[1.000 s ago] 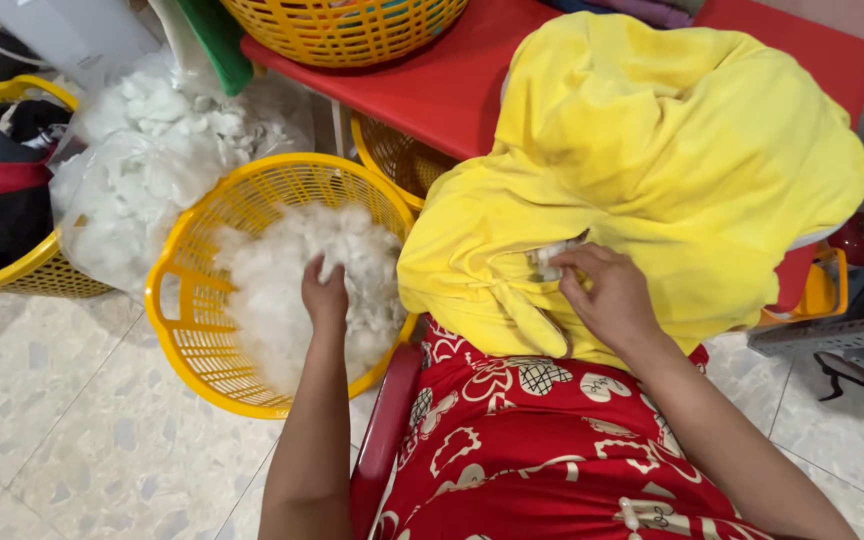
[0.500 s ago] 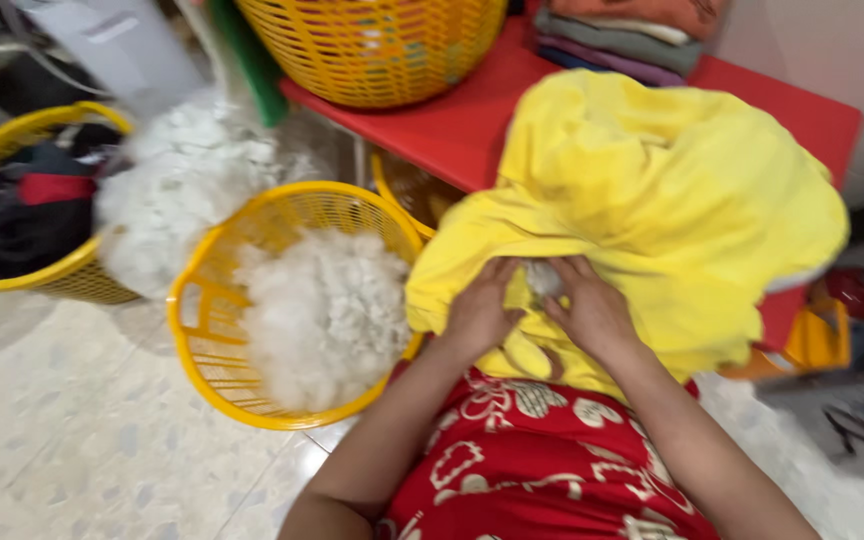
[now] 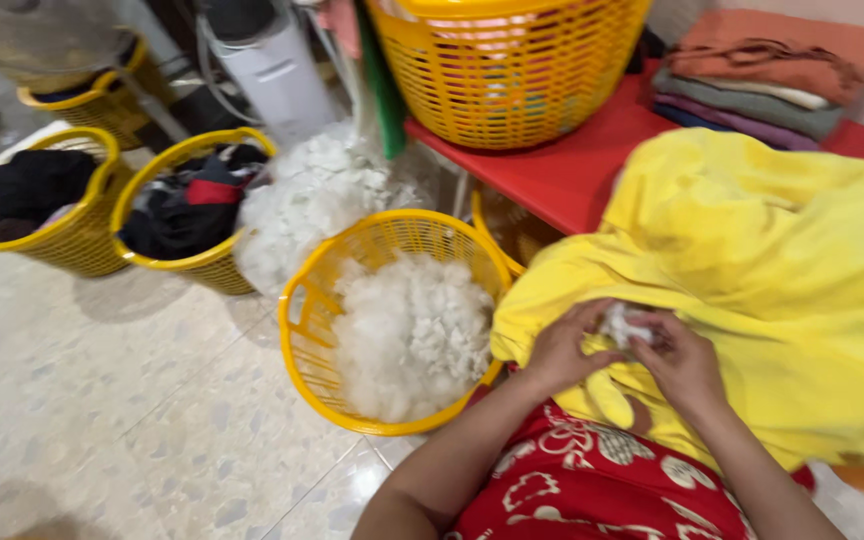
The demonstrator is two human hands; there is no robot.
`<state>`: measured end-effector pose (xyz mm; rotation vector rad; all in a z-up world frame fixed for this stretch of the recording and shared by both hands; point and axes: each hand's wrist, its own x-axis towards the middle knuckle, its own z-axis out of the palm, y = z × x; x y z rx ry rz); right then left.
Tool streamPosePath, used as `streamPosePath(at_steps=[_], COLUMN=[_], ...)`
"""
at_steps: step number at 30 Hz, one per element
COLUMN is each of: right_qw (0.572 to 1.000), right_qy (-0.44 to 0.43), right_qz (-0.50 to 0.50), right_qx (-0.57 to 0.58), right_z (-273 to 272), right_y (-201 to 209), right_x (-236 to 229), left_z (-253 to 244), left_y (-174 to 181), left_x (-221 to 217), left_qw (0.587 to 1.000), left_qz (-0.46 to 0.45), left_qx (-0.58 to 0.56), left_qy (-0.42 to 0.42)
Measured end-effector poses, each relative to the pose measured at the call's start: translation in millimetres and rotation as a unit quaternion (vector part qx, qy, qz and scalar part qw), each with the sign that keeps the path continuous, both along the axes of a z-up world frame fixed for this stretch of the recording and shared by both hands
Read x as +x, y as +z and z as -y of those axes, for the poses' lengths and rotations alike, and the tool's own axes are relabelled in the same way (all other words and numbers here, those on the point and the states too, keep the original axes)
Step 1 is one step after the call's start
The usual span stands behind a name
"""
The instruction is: The person repeatedly picks small clumps of white cotton from a yellow basket, fluffs them by hand, and inserts them into a yellow fabric item resting on their lap. The process continues throughout the clip with no visible final state shown.
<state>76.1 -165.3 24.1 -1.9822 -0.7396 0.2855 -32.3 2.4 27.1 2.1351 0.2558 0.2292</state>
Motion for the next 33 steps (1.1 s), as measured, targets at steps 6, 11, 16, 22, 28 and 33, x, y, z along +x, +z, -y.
streamPosePath(at_steps=[6,11,16,22,28,33], right_qw=[0.984,0.985,0.999,0.999,0.996,0.995], right_qy=[0.026,0.047,0.019,-0.037,0.01,-0.022], right_qz=[-0.12,-0.116,-0.03,-0.032,-0.018,-0.06], right_qx=[0.132,0.119,0.041,0.006,0.092,0.075], right_z=[-5.2,-6.0,6.8,10.7,13.2,13.2], right_y=[-12.9,-12.8,-6.1,-13.5,-12.5,16.7], right_x=[7.2,5.5,3.1,4.0,7.9,-5.6], left_z=[-0.9,-3.1,-1.4,-0.7,-7.1,-6.5], left_y=[0.3,-0.3,-9.4,-32.3,-46.2,-35.6], left_x=[-12.7,-6.9,0.7,8.0,16.1,12.4], left_qw=[0.992,0.998,0.998,0.994,0.961,0.97], left_qz=[0.124,0.058,0.04,0.044,0.164,0.109], left_qx=[-0.017,-0.006,-0.003,-0.077,-0.202,-0.193], left_qy=[0.026,0.034,0.042,0.06,0.091,0.097])
